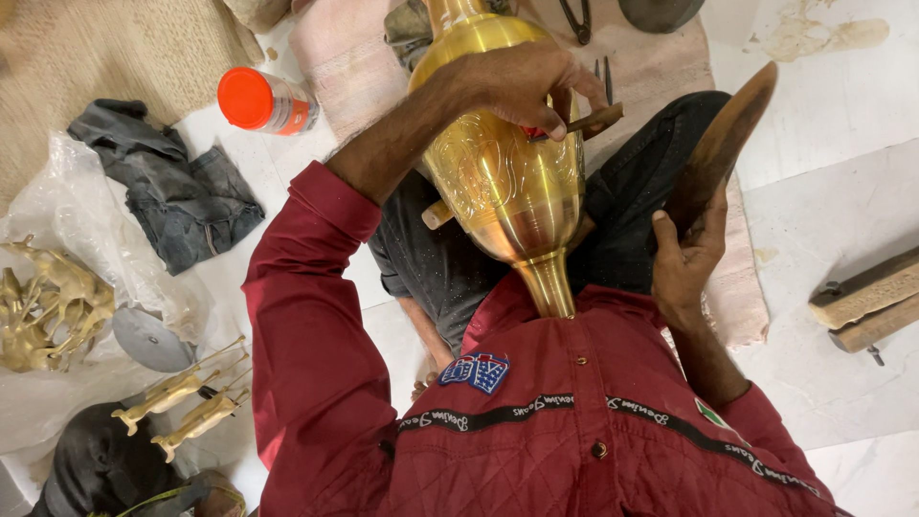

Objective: The person sits on the floor with a large brass vessel held between their legs and engraves decorative patterns into its surface, positioning a chisel against the metal and striking it with a wooden mallet, repeatedly repositioning the chisel along the design.

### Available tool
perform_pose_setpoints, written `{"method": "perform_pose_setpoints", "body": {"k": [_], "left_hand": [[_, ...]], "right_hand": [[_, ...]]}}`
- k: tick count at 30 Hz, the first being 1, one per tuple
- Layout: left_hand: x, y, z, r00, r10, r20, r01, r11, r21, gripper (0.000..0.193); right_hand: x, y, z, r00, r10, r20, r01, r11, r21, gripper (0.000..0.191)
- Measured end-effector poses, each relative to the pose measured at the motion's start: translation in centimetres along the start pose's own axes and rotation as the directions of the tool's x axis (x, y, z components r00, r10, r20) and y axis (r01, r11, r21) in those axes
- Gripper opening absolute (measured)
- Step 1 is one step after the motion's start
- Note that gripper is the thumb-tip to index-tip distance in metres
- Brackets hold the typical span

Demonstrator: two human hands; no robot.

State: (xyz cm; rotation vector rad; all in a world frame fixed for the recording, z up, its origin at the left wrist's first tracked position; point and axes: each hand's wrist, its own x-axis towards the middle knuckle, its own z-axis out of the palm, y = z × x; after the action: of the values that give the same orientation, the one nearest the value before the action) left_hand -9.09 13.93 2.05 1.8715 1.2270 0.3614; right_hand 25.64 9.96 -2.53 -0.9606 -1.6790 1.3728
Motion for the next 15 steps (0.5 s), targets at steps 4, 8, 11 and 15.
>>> {"method": "perform_pose_setpoints", "body": {"k": [4, 8, 11, 15], "left_hand": [[-0.1, 0.1, 0.1, 1.0, -0.023, 0.014, 0.023, 0.999, -0.029, 0.054], [0.2, 0.7, -0.2, 0.998, -0.017, 0.06, 0.02, 0.999, -0.045, 0.052], [0.5, 1.4, -0.4, 0.99, -0.065, 0.128, 0.069, 0.997, -0.027, 0.049], [1.0, 2.1, -1.1, 0.964, -0.052, 0.26, 0.064, 0.997, -0.041, 0.038]], "right_hand": [[0.2, -0.3, 0.0, 0.999, 0.024, 0.028, -0.019, 0.987, -0.161, 0.073], [0.6, -0.6, 0.0, 0.99, -0.11, 0.083, 0.133, 0.924, -0.358, 0.073], [0.0, -0.8, 0.1, 0.995, -0.053, 0.089, 0.089, 0.878, -0.47, 0.074], [-1.4, -0.8, 0.6, 0.992, -0.116, -0.041, 0.098, 0.945, -0.311, 0.067]]}}
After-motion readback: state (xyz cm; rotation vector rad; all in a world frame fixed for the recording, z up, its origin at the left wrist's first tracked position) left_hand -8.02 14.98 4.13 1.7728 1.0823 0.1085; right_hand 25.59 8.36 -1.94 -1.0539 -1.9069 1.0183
